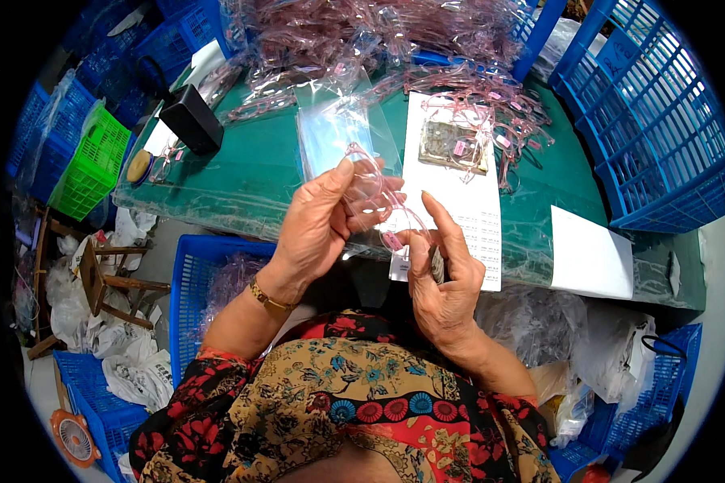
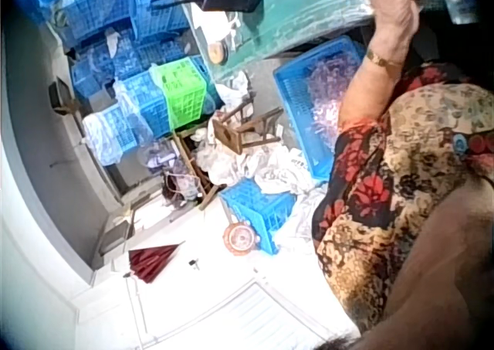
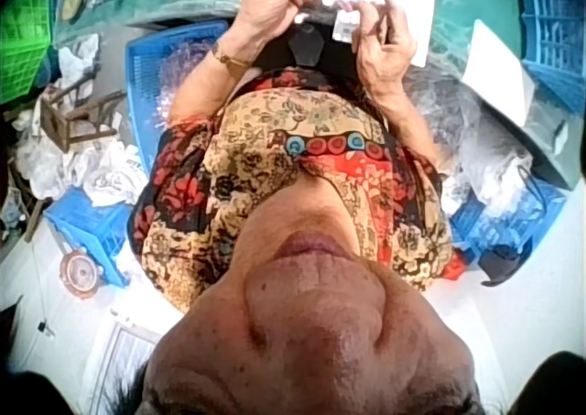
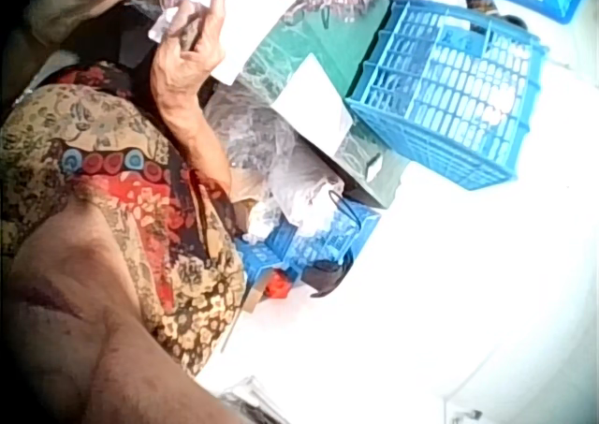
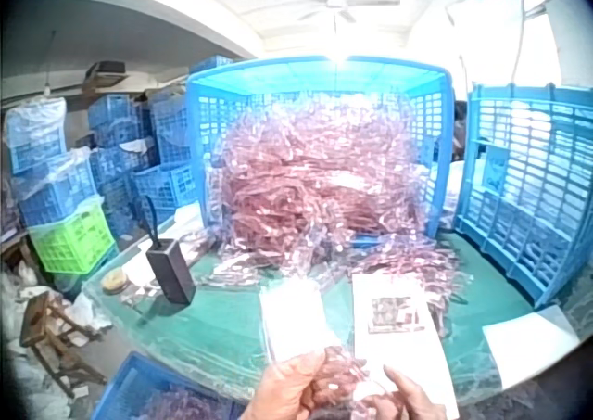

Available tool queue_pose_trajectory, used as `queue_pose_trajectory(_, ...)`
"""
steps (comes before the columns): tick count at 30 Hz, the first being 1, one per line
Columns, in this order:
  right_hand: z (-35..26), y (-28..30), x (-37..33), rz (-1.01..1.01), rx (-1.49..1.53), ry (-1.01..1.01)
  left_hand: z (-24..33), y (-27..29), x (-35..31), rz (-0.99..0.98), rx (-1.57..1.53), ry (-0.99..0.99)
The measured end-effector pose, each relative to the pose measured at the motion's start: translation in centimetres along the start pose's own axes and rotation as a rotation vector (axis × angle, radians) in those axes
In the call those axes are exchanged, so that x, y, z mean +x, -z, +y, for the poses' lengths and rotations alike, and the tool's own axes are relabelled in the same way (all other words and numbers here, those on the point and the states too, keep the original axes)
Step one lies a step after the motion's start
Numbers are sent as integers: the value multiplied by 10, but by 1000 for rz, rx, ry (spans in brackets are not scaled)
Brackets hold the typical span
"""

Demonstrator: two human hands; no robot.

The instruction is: The person repeatedly picks up small pink plastic accessories and places them into clear plastic bags. They then set the filled bags aside on the table. The task is performed continuously by hand without tools.

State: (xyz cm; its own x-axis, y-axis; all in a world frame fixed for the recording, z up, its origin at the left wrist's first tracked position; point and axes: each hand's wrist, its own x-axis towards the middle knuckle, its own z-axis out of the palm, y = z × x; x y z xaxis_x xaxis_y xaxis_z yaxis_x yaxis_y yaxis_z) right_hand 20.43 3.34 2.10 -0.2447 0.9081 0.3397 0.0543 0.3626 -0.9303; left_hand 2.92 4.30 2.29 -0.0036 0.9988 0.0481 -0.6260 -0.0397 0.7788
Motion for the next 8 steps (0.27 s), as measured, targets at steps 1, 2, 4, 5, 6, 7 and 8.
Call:
queue_pose_trajectory(1,-2,0,-1,4,24,-26,-2,-2,-2,-5,-21,8)
queue_pose_trajectory(2,-3,0,-1,7,48,-51,-3,-3,-3,-10,-42,15)
queue_pose_trajectory(4,1,-4,0,43,74,-13,-3,-2,-3,-31,-71,7)
queue_pose_trajectory(5,3,-5,0,61,88,7,-3,-2,-3,-32,-26,9)
queue_pose_trajectory(6,3,-5,0,57,81,2,-3,-2,-3,-33,19,11)
queue_pose_trajectory(7,3,-5,0,52,74,-2,-4,-3,-2,-34,63,13)
queue_pose_trajectory(8,2,-4,0,48,67,-7,-4,-3,-2,-34,63,13)
